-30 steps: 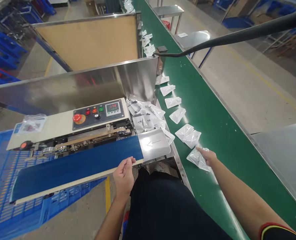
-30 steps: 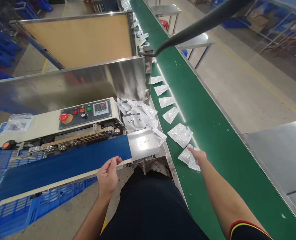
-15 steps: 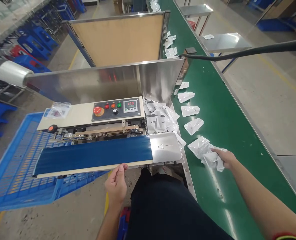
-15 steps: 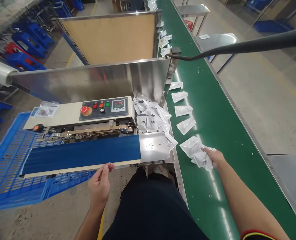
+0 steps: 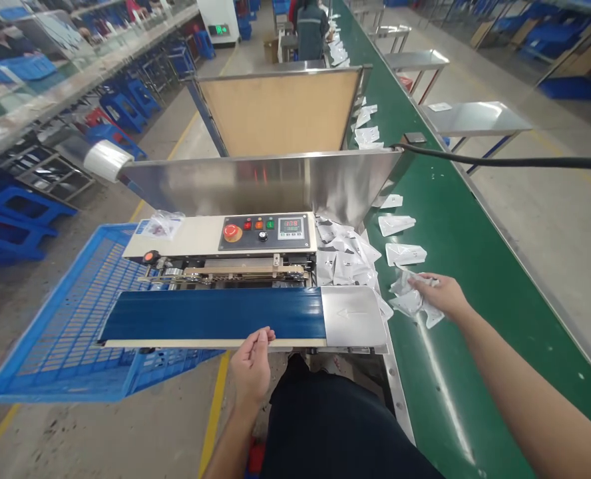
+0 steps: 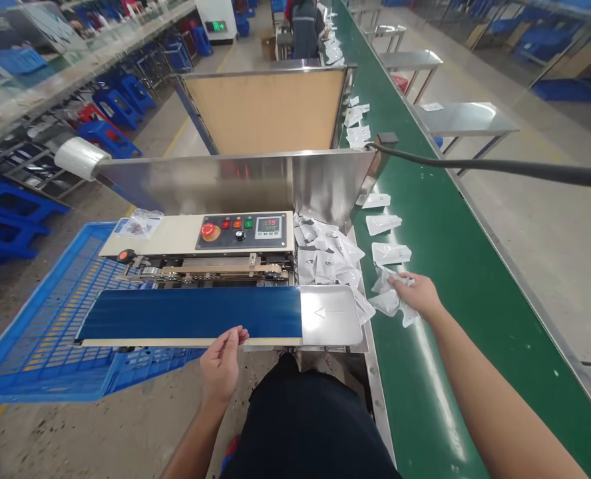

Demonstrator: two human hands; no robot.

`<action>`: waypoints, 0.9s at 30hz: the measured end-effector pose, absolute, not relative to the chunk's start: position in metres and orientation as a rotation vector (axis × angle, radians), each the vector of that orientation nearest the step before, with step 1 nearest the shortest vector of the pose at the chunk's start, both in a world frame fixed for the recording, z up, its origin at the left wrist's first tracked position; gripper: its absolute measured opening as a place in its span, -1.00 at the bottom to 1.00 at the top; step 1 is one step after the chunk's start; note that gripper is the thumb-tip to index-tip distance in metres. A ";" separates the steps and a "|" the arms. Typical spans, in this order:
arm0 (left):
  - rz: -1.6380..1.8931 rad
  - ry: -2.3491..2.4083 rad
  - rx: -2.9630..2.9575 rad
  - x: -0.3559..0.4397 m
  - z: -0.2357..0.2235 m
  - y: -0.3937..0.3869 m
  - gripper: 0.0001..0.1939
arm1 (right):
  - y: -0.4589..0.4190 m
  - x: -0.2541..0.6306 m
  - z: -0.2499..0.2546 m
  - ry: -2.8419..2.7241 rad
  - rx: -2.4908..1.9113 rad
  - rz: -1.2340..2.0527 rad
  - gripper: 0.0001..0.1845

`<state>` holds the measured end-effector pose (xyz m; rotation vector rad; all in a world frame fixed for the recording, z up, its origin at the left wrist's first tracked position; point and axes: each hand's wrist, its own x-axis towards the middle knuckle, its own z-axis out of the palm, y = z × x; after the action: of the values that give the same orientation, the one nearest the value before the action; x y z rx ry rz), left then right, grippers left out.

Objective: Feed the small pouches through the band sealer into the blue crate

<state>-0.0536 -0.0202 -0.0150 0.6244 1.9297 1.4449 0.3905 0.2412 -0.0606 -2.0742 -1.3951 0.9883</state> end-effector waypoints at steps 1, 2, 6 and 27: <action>1.446 1.916 0.619 -0.056 -0.016 -0.019 -0.45 | 0.254 0.377 -0.043 -1.389 -2.019 1.018 -0.49; 1.450 1.904 0.611 -0.058 -0.016 -0.018 -0.45 | 0.268 0.360 -0.026 -1.383 -1.943 1.065 -0.44; 1.488 1.883 0.565 -0.071 -0.018 -0.009 -0.44 | 0.333 0.270 0.020 -1.430 -1.663 1.279 -0.30; 1.627 1.995 0.548 -0.135 -0.016 0.004 -0.41 | 0.371 0.148 -0.072 -1.314 -1.488 0.937 0.16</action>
<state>-0.1348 0.0041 -0.0163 0.5476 1.9955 1.6267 0.1485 0.3706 -0.0716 -1.4876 -1.3138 0.9368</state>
